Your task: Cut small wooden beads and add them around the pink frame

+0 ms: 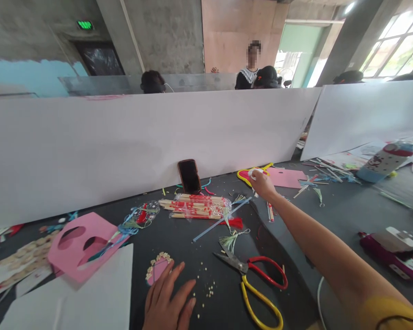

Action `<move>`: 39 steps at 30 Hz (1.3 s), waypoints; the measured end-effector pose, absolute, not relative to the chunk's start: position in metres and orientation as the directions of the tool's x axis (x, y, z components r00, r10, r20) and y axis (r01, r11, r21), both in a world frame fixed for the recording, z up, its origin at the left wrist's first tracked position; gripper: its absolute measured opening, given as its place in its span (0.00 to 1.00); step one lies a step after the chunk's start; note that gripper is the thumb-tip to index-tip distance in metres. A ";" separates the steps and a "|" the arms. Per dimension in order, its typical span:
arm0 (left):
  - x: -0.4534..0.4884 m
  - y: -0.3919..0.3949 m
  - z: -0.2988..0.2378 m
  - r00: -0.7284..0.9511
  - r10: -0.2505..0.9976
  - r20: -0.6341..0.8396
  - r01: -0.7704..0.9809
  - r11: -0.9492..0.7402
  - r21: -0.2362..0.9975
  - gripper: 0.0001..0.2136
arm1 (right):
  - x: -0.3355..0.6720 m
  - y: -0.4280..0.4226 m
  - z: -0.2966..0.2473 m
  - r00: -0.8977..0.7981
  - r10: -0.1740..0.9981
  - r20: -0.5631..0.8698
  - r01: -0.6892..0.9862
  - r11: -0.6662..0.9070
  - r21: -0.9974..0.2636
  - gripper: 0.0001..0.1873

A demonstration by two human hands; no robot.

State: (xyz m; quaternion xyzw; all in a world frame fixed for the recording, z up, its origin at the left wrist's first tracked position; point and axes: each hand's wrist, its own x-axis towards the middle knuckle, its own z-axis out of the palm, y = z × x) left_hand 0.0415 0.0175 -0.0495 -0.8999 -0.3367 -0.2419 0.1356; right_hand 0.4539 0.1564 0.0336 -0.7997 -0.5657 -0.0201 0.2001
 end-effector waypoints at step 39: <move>0.077 -0.029 0.013 0.654 0.716 0.245 0.611 -0.691 0.386 0.18 | 0.395 0.000 0.059 0.048 0.952 0.301 0.934 0.064 -0.352 0.19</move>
